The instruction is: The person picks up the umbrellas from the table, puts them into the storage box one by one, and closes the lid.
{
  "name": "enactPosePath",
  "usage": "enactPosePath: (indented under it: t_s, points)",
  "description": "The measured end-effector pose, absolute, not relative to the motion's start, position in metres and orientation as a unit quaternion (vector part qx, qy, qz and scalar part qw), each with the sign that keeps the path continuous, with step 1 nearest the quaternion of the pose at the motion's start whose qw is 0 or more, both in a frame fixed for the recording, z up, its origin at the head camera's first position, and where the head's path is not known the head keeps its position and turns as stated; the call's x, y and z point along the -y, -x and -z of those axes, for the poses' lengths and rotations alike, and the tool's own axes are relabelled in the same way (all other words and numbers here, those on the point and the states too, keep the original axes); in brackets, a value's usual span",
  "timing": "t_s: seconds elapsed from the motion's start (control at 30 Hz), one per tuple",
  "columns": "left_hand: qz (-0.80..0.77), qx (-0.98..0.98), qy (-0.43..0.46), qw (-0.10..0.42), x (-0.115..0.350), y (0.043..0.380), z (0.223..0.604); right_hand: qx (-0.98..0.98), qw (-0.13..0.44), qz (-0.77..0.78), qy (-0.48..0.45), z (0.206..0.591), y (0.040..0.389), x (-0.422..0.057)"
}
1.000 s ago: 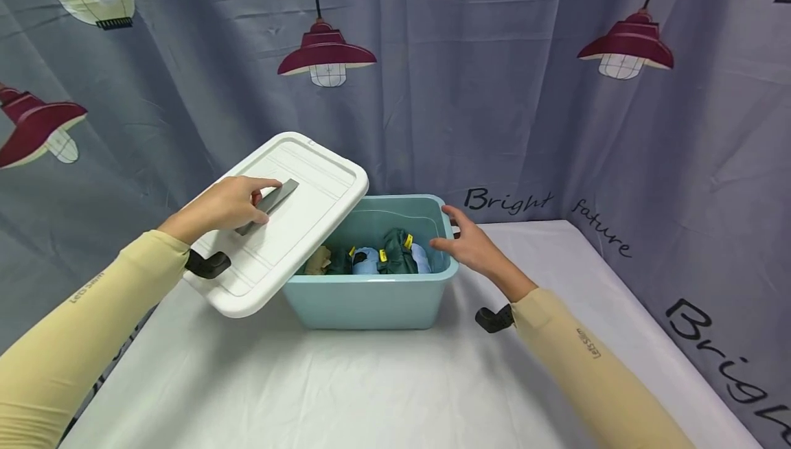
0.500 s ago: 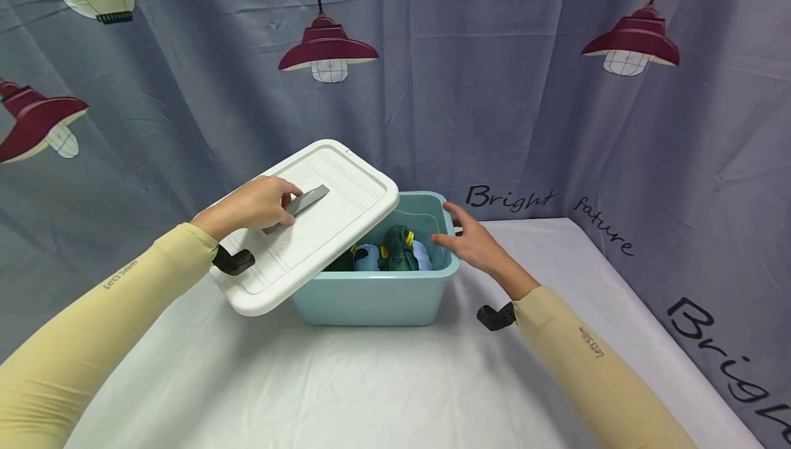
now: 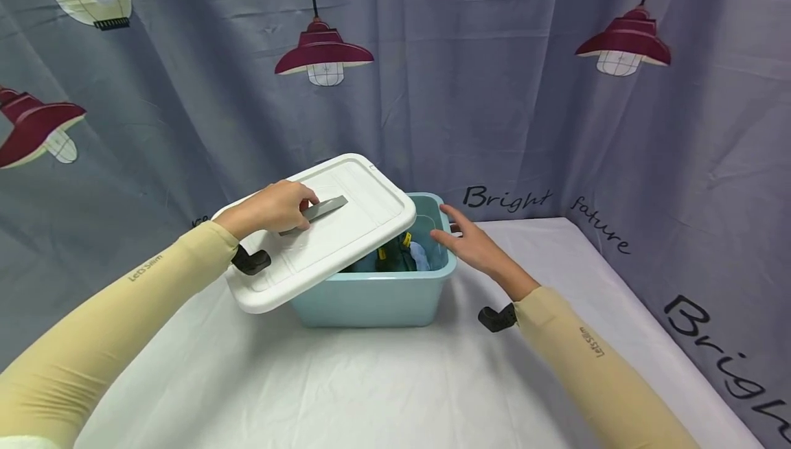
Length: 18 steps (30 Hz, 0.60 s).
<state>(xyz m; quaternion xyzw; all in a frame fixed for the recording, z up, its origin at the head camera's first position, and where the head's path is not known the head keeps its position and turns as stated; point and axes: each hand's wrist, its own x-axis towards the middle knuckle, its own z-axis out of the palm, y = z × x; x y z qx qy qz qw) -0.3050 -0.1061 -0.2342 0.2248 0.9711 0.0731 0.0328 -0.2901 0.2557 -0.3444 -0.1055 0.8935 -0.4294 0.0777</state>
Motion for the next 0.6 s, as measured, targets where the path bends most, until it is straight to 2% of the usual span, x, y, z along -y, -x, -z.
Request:
enactPosePath:
  t_s: [0.17,0.4,0.6]
  points:
    - [-0.072,-0.968,-0.238,0.030,0.099,0.306,0.237,-0.890,0.086,0.436,0.107,0.345,0.289,-0.256]
    - [-0.068,-0.969,-0.229,0.061,0.090,0.306,0.241,-0.871,0.134,0.455,0.129,0.345,0.285,-0.258]
    - [-0.060,-0.968,-0.232,0.078,0.086,0.309,0.245,-0.872,0.121,0.450,0.149,0.347,0.285,-0.257]
